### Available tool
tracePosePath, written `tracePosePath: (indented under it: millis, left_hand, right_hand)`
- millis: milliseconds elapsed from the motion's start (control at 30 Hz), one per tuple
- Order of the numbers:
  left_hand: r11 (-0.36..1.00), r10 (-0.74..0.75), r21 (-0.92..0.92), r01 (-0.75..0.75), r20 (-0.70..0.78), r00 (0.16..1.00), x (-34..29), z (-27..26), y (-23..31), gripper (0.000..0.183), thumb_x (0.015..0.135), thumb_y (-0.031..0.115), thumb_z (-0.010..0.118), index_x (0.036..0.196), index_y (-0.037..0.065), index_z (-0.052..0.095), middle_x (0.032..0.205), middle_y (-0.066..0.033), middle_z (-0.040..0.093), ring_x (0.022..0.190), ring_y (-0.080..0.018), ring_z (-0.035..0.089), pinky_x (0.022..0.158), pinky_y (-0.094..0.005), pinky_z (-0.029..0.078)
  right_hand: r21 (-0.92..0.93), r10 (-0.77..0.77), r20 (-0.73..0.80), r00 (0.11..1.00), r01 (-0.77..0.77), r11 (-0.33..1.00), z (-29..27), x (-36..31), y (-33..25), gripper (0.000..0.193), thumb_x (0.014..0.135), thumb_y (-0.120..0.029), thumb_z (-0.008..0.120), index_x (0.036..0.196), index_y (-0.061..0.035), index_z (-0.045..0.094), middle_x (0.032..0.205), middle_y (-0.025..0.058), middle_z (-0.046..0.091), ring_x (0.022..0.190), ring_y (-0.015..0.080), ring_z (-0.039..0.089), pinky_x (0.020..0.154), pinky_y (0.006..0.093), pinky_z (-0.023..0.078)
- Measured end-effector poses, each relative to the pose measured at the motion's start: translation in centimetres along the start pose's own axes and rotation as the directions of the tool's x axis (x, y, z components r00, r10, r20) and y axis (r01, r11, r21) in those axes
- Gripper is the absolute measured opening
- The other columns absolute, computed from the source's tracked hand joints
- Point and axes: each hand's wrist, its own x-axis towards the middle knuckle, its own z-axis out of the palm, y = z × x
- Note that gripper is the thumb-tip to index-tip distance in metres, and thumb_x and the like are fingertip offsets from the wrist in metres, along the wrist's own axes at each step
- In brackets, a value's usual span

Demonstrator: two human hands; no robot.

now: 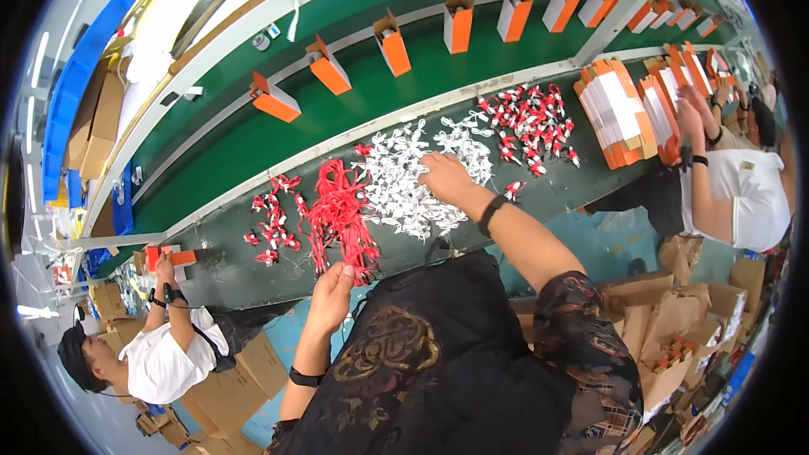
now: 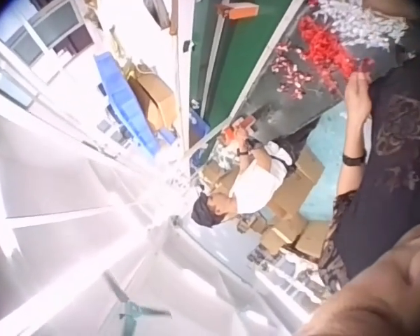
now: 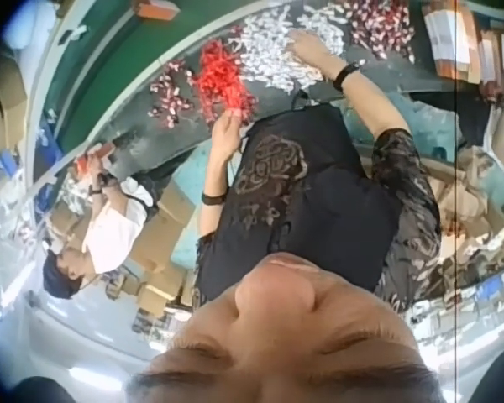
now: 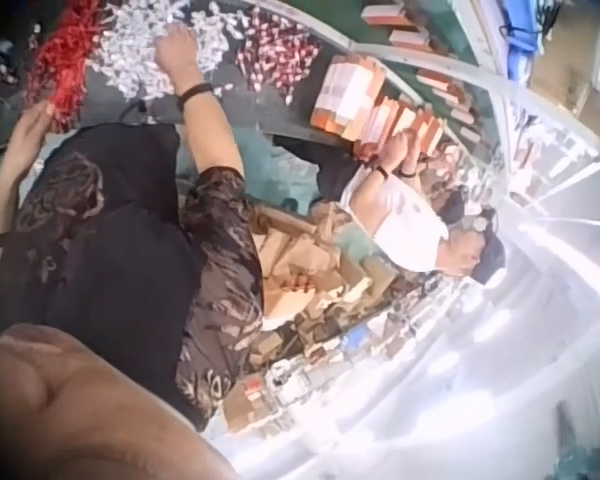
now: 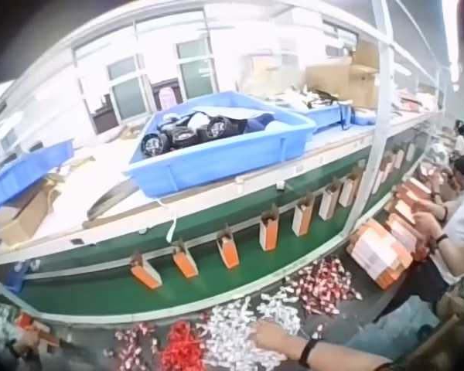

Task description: Assembling small electronic components by connecting red wires to white plastic parts on an industrial production line.

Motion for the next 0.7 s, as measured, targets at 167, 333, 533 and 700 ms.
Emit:
tracePosePath:
  millis: [167,333,533,700]
  left_hand:
    - [0.971,-0.021,-0.237,0.015,-0.024,0.999,0.6,-0.3,0.1,0.031,0.102,0.025,0.046,0.088,0.001,0.061,0.068,0.0018,0.047,0.064,-0.0085,0.043,0.058,-0.0276,0.037]
    - [0.952,-0.05,-0.303,0.054,0.021,0.999,1.4,0.1,1.1,0.03,0.102,0.026,0.046,0.088,0.004,0.061,0.069,0.0059,0.044,0.062,-0.0049,0.038,0.056,-0.0239,0.033]
    - [0.942,-0.056,-0.328,0.07,0.049,0.997,1.6,0.3,1.7,0.028,0.102,0.027,0.046,0.09,0.006,0.06,0.069,0.0074,0.044,0.062,-0.004,0.036,0.055,-0.0233,0.032]
    - [0.932,0.041,-0.36,-0.03,0.024,0.999,1.8,1.2,1.8,0.029,0.103,0.027,0.045,0.09,0.006,0.06,0.069,0.0078,0.042,0.062,-0.003,0.036,0.055,-0.0223,0.03]
  right_hand:
    - [0.368,0.17,0.122,0.978,-0.203,0.907,-2.0,-1.2,0.5,0.016,0.086,-0.023,0.065,0.098,-0.0144,0.07,0.095,0.0059,0.068,0.095,0.0302,0.062,0.081,0.0436,0.05]
    - [0.593,0.476,0.16,0.865,-0.47,0.654,-1.3,-2.1,1.1,0.023,0.086,-0.021,0.069,0.106,-0.0086,0.07,0.09,0.0127,0.07,0.075,0.027,0.067,0.069,0.0379,0.053]
    - [0.735,0.287,0.667,0.687,-0.544,-0.404,-1.4,-2.7,2.3,0.027,0.087,-0.006,0.07,0.112,-0.0001,0.06,0.087,0.003,0.067,0.066,0.0088,0.059,0.058,0.0227,0.048]
    - [0.818,0.443,0.574,0.689,-0.496,-0.291,-0.7,-3.5,1.4,0.019,0.088,-0.007,0.067,0.105,0.0002,0.063,0.08,0.006,0.065,0.065,0.0101,0.06,0.056,0.0253,0.049]
